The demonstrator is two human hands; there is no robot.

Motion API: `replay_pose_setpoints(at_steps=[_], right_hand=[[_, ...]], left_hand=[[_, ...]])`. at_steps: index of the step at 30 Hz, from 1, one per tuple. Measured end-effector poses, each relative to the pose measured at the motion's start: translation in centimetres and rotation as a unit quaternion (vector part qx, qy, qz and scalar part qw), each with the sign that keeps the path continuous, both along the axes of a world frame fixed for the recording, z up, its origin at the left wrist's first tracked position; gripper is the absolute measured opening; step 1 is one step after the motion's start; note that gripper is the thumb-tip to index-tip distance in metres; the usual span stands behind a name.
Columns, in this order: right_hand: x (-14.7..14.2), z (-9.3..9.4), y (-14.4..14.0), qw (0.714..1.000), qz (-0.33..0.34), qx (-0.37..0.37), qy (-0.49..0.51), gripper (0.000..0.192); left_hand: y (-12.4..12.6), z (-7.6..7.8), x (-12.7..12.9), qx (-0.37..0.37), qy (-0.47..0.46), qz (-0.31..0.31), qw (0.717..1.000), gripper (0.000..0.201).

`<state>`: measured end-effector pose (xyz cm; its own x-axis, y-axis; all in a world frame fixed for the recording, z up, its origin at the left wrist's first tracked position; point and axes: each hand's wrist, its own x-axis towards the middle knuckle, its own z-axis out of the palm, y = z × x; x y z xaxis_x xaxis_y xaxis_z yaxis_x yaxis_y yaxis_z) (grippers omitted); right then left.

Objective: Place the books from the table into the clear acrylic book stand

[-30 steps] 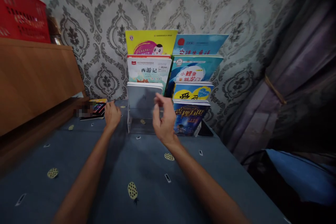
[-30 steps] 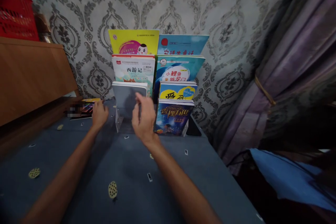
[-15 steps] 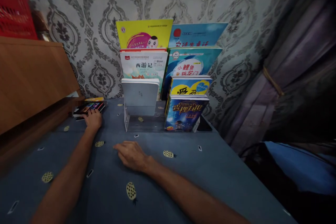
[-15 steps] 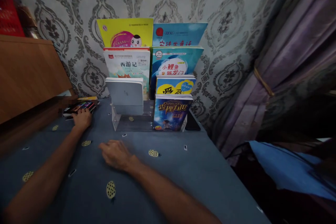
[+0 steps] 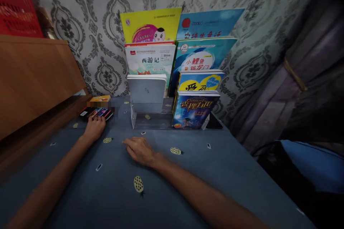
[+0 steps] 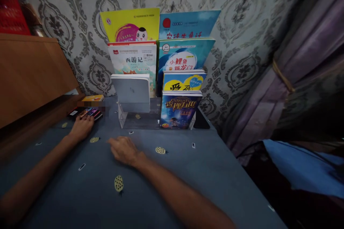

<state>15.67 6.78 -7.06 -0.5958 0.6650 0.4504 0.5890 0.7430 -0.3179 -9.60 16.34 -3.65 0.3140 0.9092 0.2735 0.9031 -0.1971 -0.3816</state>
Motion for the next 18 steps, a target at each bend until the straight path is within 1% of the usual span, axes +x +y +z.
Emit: replay_pose_setpoints(at_steps=[5, 7, 9, 12, 14, 16, 17, 18], right_hand=[[-0.2, 0.3, -0.1, 1.000, -0.004, -0.007, 0.014, 0.032], [-0.3, 0.2, -0.1, 1.000, -0.008, -0.008, 0.028, 0.032], [-0.4, 0.0, 0.0, 0.999, -0.012, -0.006, 0.041, 0.032], [-0.4, -0.3, 0.1, 0.997, -0.032, 0.001, 0.068, 0.032], [-0.4, -0.4, 0.2, 0.995, -0.044, 0.002, 0.091, 0.032], [-0.3, -0.3, 0.2, 0.993, -0.051, 0.002, 0.110, 0.033], [-0.3, -0.2, 0.2, 0.992, -0.053, 0.000, 0.114, 0.033], [-0.2, -0.1, 0.1, 0.992, -0.055, -0.001, 0.113, 0.033]], left_hand=[[-4.8, -1.1, -0.7, -0.021, 0.038, -0.043, 0.998, 0.045], [-6.8, -1.4, -0.5, -0.017, 0.055, -0.066, 0.996, 0.045], [-9.1, -1.5, 0.2, -0.009, 0.062, -0.085, 0.994, 0.044], [-12.6, -1.0, 2.1, -0.019, 0.038, -0.108, 0.993, 0.037], [-14.4, -0.1, 3.2, -0.051, 0.000, -0.137, 0.989, 0.031], [-15.0, 0.8, 3.6, -0.093, -0.062, -0.164, 0.980, 0.034], [-14.8, 1.2, 3.4, -0.107, -0.093, -0.164, 0.976, 0.036], [-14.2, 1.5, 2.9, -0.113, -0.118, -0.150, 0.975, 0.037]])
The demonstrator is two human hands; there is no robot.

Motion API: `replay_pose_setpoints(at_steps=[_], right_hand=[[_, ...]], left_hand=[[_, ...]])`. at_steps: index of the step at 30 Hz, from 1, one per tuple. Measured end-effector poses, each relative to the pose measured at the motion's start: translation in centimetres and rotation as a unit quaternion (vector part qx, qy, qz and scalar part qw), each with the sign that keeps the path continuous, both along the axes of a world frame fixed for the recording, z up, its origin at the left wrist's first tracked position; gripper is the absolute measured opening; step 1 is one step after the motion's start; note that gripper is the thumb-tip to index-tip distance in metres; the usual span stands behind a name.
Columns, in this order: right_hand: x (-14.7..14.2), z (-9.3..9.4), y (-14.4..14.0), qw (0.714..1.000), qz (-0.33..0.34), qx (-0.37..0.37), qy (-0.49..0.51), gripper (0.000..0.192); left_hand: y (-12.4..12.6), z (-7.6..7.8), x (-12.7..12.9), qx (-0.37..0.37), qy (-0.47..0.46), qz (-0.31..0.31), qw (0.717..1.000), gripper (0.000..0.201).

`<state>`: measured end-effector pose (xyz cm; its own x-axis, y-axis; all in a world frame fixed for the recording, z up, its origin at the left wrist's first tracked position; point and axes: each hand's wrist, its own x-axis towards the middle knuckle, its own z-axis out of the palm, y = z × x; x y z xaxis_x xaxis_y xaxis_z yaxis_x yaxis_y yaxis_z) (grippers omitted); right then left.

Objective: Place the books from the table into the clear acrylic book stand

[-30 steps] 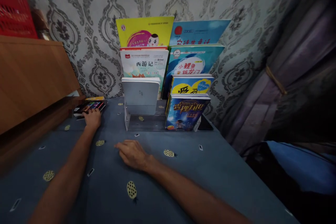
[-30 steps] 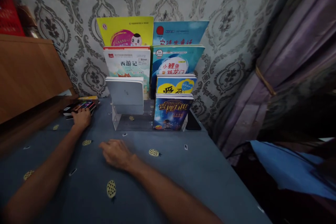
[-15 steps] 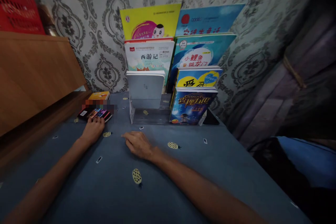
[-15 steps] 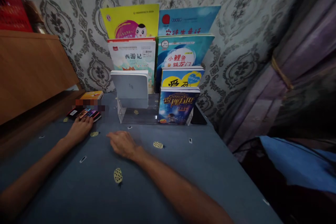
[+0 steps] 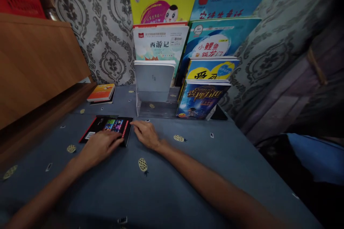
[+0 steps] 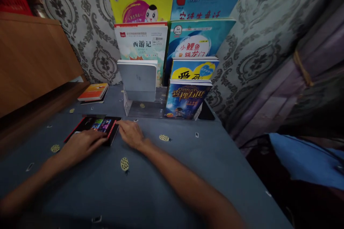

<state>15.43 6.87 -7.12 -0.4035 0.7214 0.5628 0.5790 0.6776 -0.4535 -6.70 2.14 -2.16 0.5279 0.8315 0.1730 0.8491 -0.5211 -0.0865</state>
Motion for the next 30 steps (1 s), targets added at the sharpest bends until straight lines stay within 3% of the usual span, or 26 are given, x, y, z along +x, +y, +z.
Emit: replay_pose_setpoints(at_steps=[2, 5, 9, 14, 20, 25, 30], right_hand=[[0.2, 0.2, -0.4, 1.000, 0.003, -0.002, -0.015, 0.032], [0.8, 0.6, -1.6, 0.997, 0.025, 0.010, -0.070, 0.032], [2.5, 0.8, -4.0, 0.982, 0.064, 0.048, -0.172, 0.026], [4.9, 0.8, -6.3, 0.979, 0.061, 0.092, -0.173, 0.022], [5.5, 0.9, -7.6, 0.987, 0.070, 0.101, -0.101, 0.025], [5.2, 1.3, -8.5, 0.981, 0.084, 0.113, -0.135, 0.025], [6.5, 1.3, -9.5, 0.982, 0.080, 0.080, -0.153, 0.022]], left_hand=[[1.8, -0.1, -1.6, 0.012, -0.011, 0.074, 0.997, 0.042], [4.7, -1.8, -4.6, 0.026, 0.006, 0.201, 0.979, 0.055], [6.2, -4.8, -7.1, -0.003, -0.040, 0.215, 0.976, 0.059], [4.3, -5.8, -5.9, -0.012, -0.076, 0.166, 0.983, 0.060], [1.9, -5.8, -0.2, -0.017, -0.116, 0.069, 0.991, 0.056], [1.4, -5.7, 4.5, -0.030, -0.144, -0.052, 0.988, 0.052], [2.6, -4.6, 7.3, -0.081, -0.138, -0.200, 0.967, 0.046]])
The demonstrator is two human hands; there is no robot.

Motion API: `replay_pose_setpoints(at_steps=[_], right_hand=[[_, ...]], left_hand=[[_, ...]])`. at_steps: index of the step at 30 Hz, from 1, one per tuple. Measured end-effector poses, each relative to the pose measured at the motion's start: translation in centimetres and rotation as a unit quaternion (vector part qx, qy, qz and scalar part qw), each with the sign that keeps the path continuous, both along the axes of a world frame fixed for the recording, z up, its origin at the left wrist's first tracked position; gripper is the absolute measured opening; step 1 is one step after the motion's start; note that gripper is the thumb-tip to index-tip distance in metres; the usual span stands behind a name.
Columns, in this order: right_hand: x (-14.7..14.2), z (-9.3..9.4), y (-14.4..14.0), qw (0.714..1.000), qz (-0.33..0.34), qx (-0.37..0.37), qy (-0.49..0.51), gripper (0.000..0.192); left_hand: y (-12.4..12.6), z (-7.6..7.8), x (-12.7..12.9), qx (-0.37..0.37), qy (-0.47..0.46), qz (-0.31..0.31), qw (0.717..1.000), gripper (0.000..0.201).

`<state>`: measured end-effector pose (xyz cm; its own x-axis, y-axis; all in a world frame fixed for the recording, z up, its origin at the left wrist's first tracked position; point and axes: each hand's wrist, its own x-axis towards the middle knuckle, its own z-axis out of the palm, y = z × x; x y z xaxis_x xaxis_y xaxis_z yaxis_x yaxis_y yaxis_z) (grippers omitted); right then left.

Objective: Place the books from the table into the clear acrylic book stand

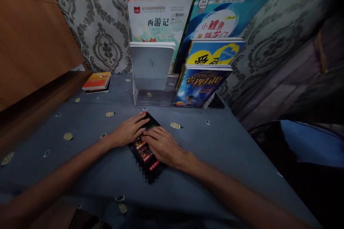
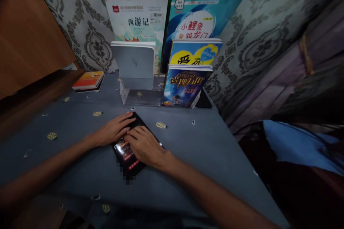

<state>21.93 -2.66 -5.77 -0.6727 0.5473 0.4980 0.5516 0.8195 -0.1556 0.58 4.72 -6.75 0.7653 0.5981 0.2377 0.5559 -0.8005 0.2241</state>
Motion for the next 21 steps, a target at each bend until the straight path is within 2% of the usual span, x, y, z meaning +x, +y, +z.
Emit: replay_pose_setpoints(at_steps=[3, 7, 16, 21], right_hand=[[0.7, 0.0, -0.5, 0.999, -0.021, -0.048, 0.009, 0.022], [0.7, 0.1, -0.8, 0.995, -0.047, -0.083, 0.004, 0.024], [0.4, 0.3, -0.9, 0.994, -0.065, -0.089, -0.022, 0.029], [0.4, 0.2, -0.8, 0.993, -0.071, -0.094, -0.003, 0.033]], left_hand=[[1.2, 0.5, 1.1, -0.010, 0.009, -0.050, 0.999, 0.045], [2.5, 0.7, 2.3, -0.006, 0.019, -0.073, 0.997, 0.044], [3.4, 0.6, 4.0, -0.006, 0.036, -0.046, 0.998, 0.047], [2.1, 0.4, 2.2, 0.032, 0.031, -0.008, 0.999, 0.045]])
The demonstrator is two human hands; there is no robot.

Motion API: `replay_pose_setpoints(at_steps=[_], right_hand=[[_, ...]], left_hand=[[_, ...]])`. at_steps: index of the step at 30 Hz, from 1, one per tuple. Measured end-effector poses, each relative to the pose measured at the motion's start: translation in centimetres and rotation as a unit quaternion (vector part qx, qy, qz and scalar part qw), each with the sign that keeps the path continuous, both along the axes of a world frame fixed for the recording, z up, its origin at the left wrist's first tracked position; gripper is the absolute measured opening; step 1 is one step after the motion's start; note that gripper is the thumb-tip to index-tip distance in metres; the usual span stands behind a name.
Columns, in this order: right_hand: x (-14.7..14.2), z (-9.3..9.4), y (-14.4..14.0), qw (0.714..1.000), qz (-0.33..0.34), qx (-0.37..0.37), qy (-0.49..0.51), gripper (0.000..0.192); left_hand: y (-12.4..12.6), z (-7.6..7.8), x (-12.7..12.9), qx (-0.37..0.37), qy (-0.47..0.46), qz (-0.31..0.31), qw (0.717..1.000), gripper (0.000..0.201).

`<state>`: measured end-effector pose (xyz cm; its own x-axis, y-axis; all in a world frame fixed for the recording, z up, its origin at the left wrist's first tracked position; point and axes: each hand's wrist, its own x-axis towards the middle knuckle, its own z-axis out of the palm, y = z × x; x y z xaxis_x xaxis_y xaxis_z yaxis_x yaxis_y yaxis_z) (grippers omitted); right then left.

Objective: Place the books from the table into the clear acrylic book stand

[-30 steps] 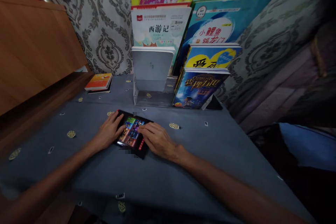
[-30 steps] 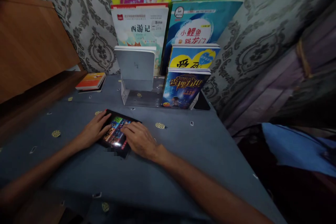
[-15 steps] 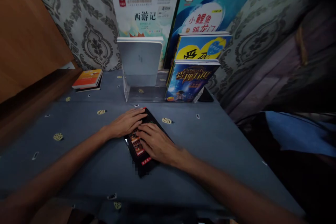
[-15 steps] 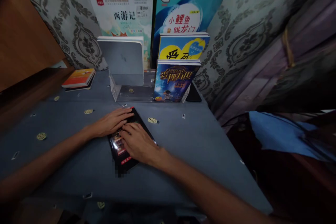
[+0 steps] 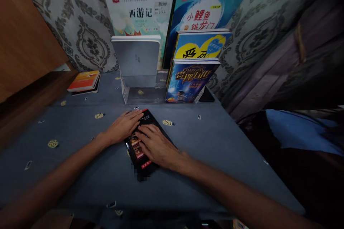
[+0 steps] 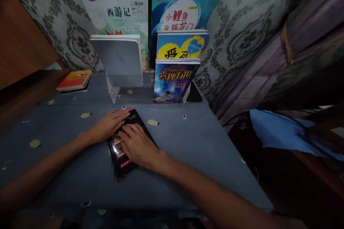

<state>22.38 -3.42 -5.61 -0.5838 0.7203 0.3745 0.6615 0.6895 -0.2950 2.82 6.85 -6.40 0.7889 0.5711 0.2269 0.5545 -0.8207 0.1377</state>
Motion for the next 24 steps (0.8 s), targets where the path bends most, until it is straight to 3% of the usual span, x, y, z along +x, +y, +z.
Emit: replay_pose_setpoints(at_steps=[9, 16, 21, 24], right_hand=[[0.1, -0.6, 0.0, 1.000, -0.004, -0.006, 0.003, 0.036], [-1.0, 0.1, 0.7, 0.999, -0.013, -0.017, -0.037, 0.037], [-2.8, 0.2, 3.7, 0.997, 0.020, -0.038, -0.063, 0.047], [-2.5, -0.1, 5.5, 0.996, -0.004, -0.055, -0.067, 0.051]], left_hand=[[-5.1, 0.2, -5.6, 0.053, 0.029, 0.106, 0.992, 0.047], [-6.3, 0.0, -5.3, 0.099, 0.006, 0.133, 0.986, 0.045], [-6.3, 0.0, -5.1, 0.134, 0.015, 0.131, 0.982, 0.048], [-6.6, -0.1, -5.1, 0.133, 0.021, 0.140, 0.981, 0.048]])
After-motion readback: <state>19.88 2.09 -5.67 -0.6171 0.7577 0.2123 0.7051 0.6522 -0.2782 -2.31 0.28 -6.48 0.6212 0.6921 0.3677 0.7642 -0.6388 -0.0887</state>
